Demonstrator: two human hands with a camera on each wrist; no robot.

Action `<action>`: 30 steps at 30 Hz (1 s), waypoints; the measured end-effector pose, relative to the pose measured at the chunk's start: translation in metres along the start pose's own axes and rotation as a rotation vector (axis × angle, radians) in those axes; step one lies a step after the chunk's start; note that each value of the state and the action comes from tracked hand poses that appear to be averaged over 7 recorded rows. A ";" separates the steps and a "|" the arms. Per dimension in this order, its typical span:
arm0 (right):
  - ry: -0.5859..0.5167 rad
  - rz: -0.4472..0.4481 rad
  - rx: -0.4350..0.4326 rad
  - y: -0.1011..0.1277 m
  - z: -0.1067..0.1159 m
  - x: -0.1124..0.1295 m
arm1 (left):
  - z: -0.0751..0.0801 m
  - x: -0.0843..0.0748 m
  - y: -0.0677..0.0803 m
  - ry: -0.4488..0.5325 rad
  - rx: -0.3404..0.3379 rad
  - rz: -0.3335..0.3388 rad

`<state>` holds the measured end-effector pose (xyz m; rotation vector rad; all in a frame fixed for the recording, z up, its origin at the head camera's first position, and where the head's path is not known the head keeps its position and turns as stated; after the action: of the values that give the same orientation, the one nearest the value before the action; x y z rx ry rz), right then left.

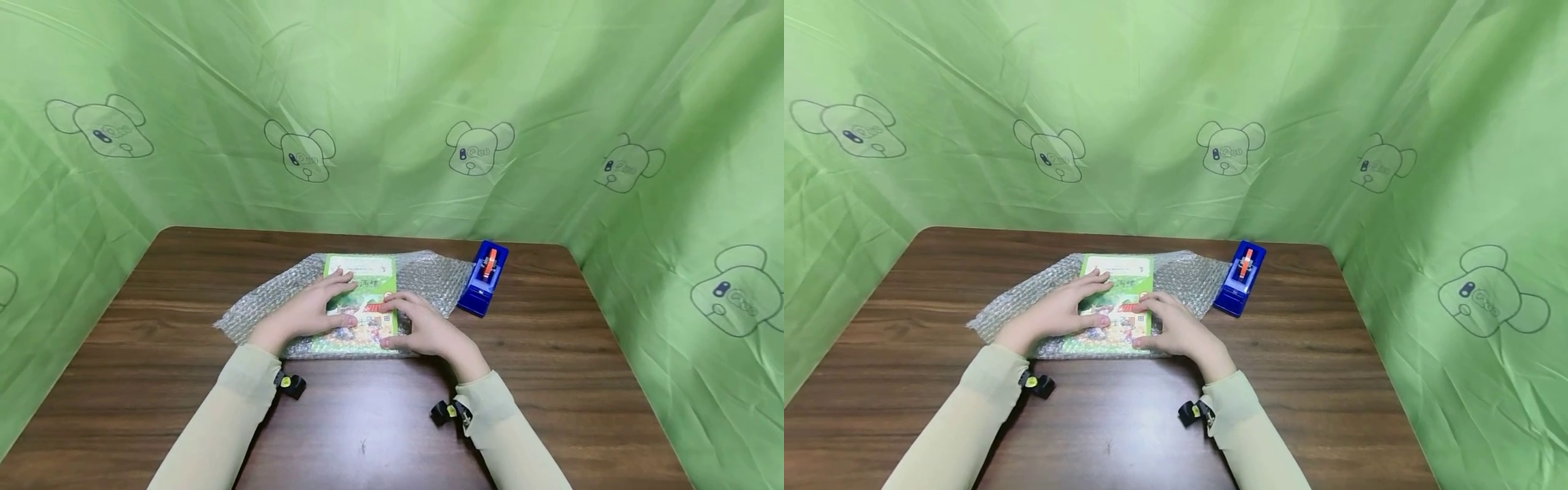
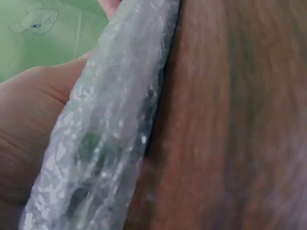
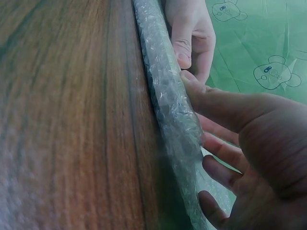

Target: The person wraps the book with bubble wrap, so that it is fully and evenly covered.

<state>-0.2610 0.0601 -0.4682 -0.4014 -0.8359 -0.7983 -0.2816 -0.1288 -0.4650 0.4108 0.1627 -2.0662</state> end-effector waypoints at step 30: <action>0.019 -0.028 -0.017 0.003 -0.001 -0.003 | 0.000 0.002 0.003 0.055 0.016 -0.034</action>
<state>-0.2595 0.0628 -0.4709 -0.3969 -0.8194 -0.8347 -0.2795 -0.1323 -0.4660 0.4778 0.1869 -2.0922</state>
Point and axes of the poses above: each hand's wrist, its own y-axis away from the middle knuckle, its own z-axis out of the back of the hand, x = y × z, the point moved 10 cm from there along -y, towards the middle knuckle, and after that the axes turned 9 degrees about -y, right-handed, at the moved point
